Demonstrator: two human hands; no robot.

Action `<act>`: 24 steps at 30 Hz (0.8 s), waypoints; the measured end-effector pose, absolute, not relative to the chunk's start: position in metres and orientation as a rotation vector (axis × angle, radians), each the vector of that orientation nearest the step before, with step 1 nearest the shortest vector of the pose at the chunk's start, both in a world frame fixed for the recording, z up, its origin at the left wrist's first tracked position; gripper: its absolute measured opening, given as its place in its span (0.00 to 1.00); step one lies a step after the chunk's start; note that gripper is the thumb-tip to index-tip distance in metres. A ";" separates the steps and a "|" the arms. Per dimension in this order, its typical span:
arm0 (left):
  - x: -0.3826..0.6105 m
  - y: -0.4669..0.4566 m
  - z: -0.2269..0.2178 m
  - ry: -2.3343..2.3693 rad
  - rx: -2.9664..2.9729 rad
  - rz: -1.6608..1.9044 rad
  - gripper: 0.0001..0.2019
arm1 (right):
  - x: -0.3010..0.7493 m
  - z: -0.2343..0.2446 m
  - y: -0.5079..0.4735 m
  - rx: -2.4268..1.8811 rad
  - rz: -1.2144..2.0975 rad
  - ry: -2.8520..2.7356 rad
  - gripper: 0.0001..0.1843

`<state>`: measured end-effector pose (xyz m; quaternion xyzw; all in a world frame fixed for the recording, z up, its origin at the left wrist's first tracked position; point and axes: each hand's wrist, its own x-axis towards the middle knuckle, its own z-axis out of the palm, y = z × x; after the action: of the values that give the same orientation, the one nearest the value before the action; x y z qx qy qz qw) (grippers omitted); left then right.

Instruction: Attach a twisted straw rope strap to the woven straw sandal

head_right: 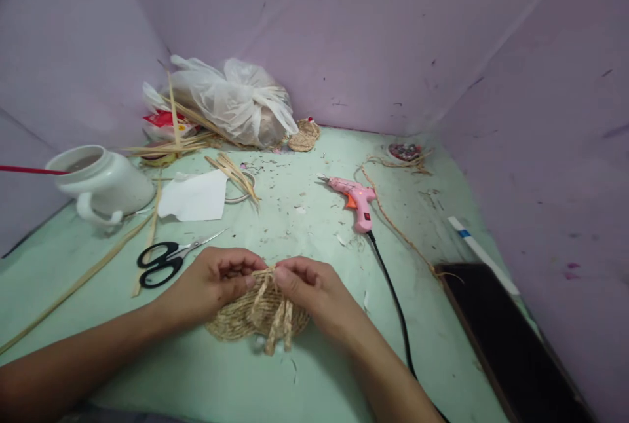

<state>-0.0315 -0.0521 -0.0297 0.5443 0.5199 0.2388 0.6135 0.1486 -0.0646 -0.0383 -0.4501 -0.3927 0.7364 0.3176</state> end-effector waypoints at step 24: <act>-0.111 -0.037 -0.013 2.013 2.131 -0.013 0.10 | 0.146 -0.050 -0.058 -1.445 1.803 -0.745 0.14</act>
<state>-0.1106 -0.0371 -0.0134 0.7229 0.6829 -0.0044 0.1051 0.1456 -0.0575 -0.0495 -0.5577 -0.2876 0.6958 0.3496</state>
